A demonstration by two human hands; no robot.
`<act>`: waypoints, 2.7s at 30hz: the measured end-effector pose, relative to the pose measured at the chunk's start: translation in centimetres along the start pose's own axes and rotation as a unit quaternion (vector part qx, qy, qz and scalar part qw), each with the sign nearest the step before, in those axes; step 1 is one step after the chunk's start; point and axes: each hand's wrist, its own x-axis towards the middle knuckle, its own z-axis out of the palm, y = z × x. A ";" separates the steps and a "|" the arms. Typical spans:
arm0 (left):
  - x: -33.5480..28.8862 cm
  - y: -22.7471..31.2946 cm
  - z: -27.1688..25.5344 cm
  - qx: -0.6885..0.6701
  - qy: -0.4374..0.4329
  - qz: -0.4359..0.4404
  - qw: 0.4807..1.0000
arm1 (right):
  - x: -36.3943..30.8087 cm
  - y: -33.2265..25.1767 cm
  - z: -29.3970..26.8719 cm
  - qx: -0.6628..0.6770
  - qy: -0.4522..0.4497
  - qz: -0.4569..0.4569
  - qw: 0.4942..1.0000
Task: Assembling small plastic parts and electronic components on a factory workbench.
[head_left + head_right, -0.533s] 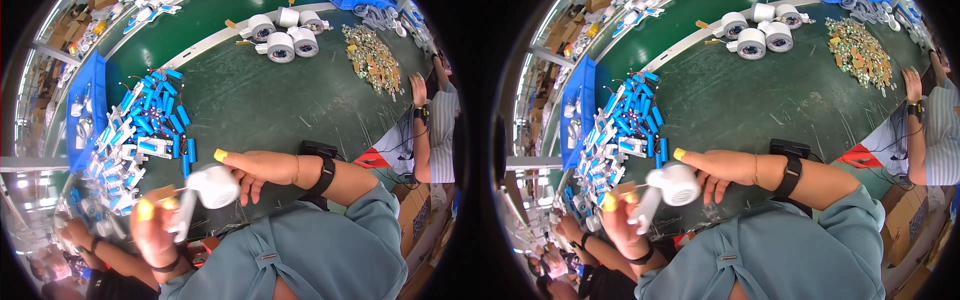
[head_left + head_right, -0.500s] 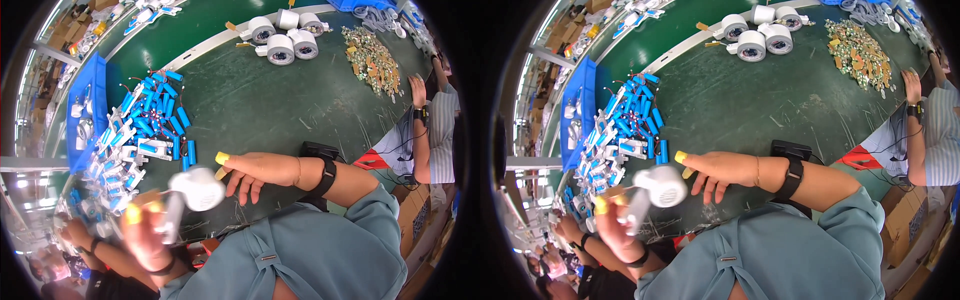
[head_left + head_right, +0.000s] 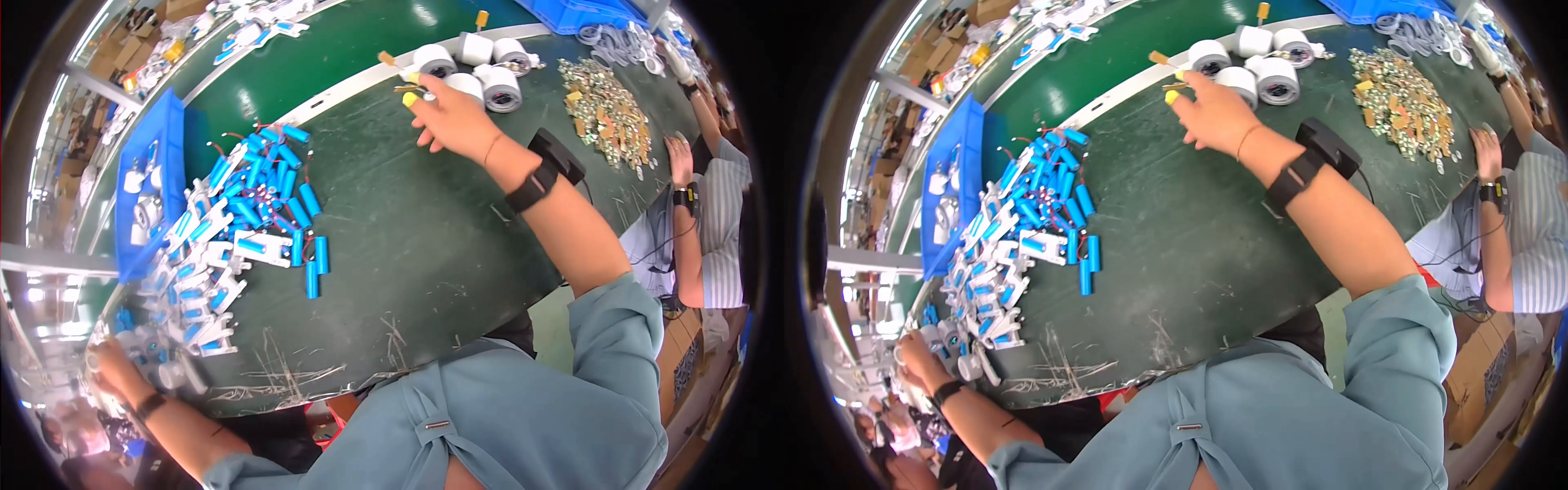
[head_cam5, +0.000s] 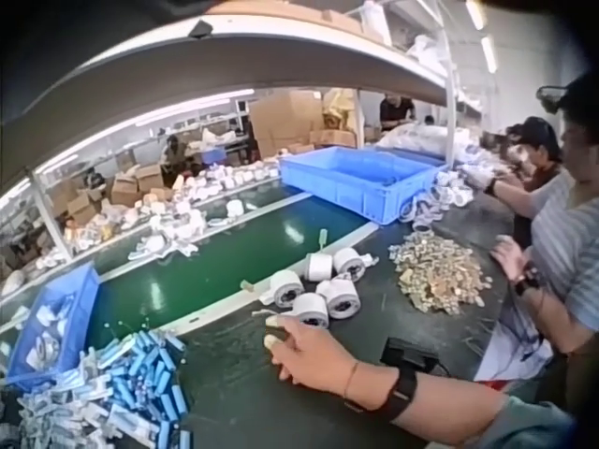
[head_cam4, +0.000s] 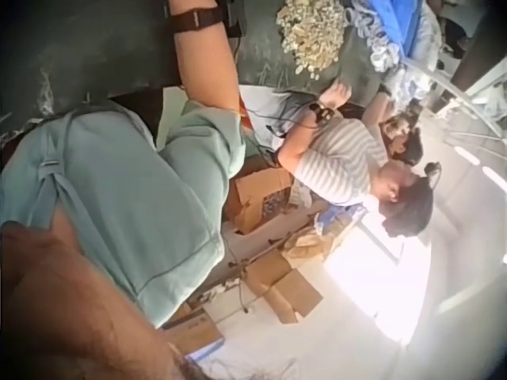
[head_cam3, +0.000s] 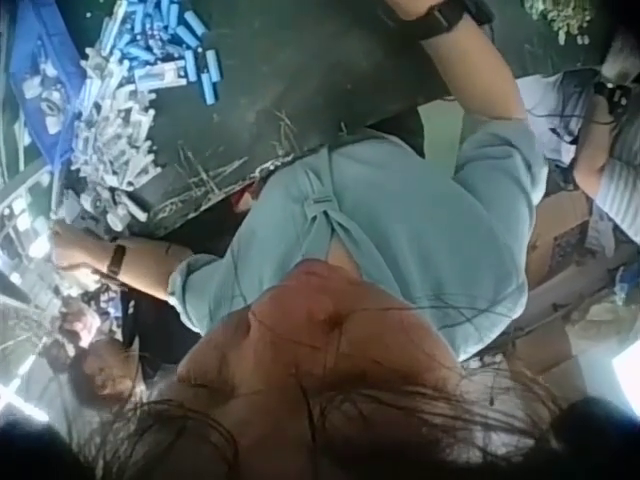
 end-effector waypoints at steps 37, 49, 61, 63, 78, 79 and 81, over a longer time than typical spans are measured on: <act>-18.9 29.0 -20.2 -0.650 -0.150 0.345 0.660 | -18.0 0.8 5.9 0.279 -0.300 0.188 0.893; -20.8 25.4 -21.0 -0.543 -0.375 0.298 0.690 | -18.2 0.9 5.9 0.273 -0.304 0.179 0.895; -22.8 28.6 -20.1 -0.650 -0.347 0.340 0.584 | -18.5 1.1 6.1 0.285 -0.284 0.187 0.896; -23.5 28.7 -20.6 -0.680 -0.331 0.324 0.568 | -18.4 1.0 6.2 0.265 -0.297 0.180 0.899; -24.1 28.8 -20.2 -0.755 -0.463 0.207 0.416 | -19.1 0.8 6.6 0.143 -0.302 0.058 0.941; -24.3 28.7 -20.5 -0.748 -0.502 0.198 0.387 | -19.0 0.7 6.5 0.142 -0.303 0.058 0.941; -24.8 29.0 -20.9 -0.733 -0.535 0.185 0.377 | -18.8 0.4 6.4 0.232 -0.346 0.150 0.897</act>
